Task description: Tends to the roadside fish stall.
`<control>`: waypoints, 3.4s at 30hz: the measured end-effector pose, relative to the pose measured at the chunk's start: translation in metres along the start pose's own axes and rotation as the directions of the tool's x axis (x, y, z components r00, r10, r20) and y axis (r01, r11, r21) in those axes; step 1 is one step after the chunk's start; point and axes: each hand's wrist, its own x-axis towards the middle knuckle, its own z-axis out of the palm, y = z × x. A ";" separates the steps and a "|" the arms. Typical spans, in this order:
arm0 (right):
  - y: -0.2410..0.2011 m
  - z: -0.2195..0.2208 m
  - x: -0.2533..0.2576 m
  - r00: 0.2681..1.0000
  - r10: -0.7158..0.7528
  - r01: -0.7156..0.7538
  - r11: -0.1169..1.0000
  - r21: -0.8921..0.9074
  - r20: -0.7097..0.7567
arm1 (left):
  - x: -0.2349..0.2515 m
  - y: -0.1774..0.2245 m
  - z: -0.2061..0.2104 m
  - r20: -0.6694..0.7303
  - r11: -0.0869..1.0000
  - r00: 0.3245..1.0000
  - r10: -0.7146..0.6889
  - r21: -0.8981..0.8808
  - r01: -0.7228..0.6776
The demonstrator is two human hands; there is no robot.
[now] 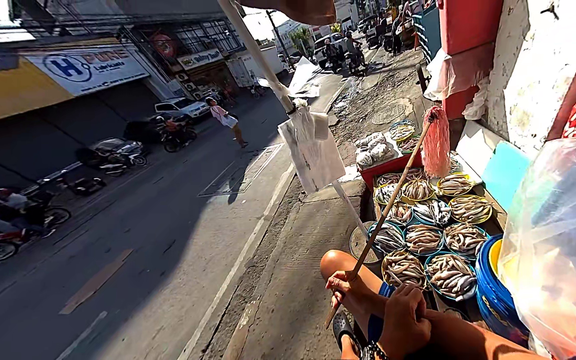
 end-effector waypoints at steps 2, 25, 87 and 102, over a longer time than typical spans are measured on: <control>-0.002 -0.001 -0.001 0.999 0.010 -0.009 1.000 -0.029 0.034 | 0.000 0.000 0.000 0.001 1.000 1.000 -0.001 -0.008 0.001; -0.019 0.017 -0.008 0.999 -0.002 0.002 1.000 -0.013 -0.037 | -0.001 -0.002 -0.003 -0.028 0.998 0.999 0.044 -0.050 -0.045; -0.015 0.013 -0.007 0.997 0.005 -0.007 1.000 -0.028 -0.081 | 0.002 -0.006 -0.001 -0.002 0.993 0.997 0.077 -0.094 -0.077; -0.006 0.008 -0.003 0.996 0.005 -0.005 1.000 0.001 -0.088 | 0.002 -0.007 0.001 -0.045 0.990 0.995 0.091 -0.105 -0.095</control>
